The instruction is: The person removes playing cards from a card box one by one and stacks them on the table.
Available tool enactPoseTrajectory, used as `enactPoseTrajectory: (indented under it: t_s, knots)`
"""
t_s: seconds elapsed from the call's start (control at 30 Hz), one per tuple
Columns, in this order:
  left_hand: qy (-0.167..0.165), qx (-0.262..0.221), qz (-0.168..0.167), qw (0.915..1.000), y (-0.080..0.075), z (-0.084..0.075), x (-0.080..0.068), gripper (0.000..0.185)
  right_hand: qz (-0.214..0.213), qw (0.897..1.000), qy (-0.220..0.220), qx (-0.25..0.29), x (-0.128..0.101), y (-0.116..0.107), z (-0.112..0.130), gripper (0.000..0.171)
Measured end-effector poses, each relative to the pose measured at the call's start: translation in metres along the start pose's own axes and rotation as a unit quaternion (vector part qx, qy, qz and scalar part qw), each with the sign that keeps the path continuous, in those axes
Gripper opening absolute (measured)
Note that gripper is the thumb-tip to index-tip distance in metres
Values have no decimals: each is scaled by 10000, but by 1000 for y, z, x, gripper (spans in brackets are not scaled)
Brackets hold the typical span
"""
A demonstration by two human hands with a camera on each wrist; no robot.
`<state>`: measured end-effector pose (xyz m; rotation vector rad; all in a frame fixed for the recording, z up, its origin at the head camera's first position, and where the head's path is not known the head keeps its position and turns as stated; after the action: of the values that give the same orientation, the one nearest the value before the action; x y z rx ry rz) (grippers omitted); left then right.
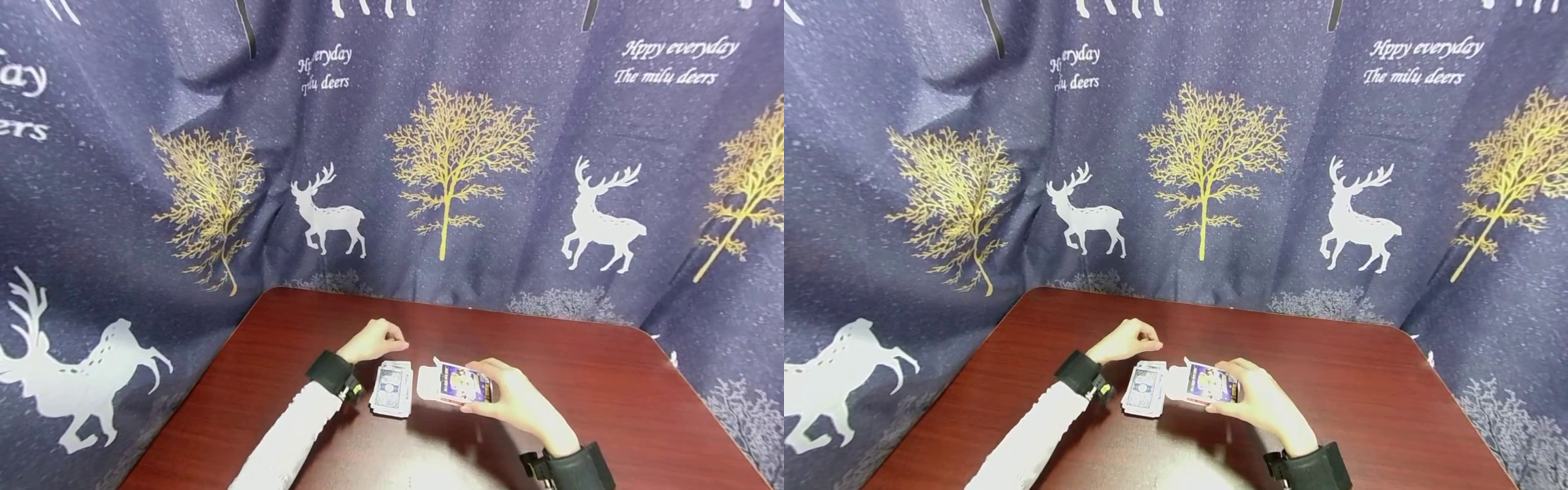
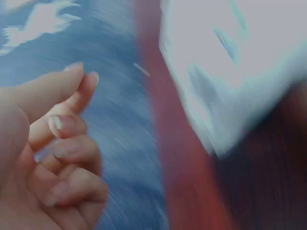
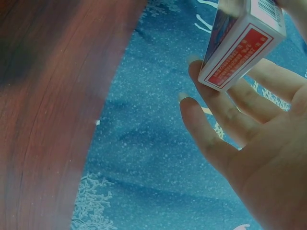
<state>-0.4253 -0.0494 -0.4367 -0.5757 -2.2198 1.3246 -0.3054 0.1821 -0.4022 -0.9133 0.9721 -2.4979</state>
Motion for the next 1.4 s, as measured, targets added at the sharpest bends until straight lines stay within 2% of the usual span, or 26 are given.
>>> enactPoseTrajectory:
  t_s: [0.13,0.2,0.33,0.53,0.73,0.83,1.03,1.2,1.33,1.4]
  knots:
    - [-139,-933,60,9955,-8,-36,-18,15,12,10000,-46,-24,1,0,1,57]
    - [-177,-1124,151,9934,-9,-51,-25,14,13,9999,-98,-44,3,-1,2,57]
    - [-314,-961,40,9949,-10,-71,-33,10,11,9998,-176,-28,5,-1,3,57]
    - [-639,-323,-250,9971,-3,-83,-37,8,-8,9996,-262,-36,4,0,7,58]
    - [-927,-226,-532,9940,-1,-89,-38,16,-50,9993,-374,-29,6,2,12,59]
    - [-1006,-333,-529,9930,2,-88,-37,17,-72,9991,-422,-74,6,2,14,60]
    - [-1208,-1219,-276,9848,14,-81,-40,11,-98,9991,-414,-91,5,2,15,59]
    - [-1215,-2125,42,9696,22,-71,-43,13,-108,9991,-418,-34,4,2,14,58]
    - [-1079,-2709,275,9561,19,-68,-47,19,-123,9992,-378,21,3,0,13,58]
    - [-1010,-2836,363,9529,16,-65,-50,21,-120,9993,-358,52,3,-1,13,58]
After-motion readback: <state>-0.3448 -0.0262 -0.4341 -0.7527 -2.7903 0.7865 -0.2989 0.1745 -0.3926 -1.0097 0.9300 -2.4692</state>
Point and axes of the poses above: each hand's wrist, its own x-axis towards the middle knuckle, its own y-axis out of the palm, z = x × y, the point moved 6 cm from there along x, towards the middle knuckle, and after that the axes turned 14 degrees about x, right-handed, at the moved point
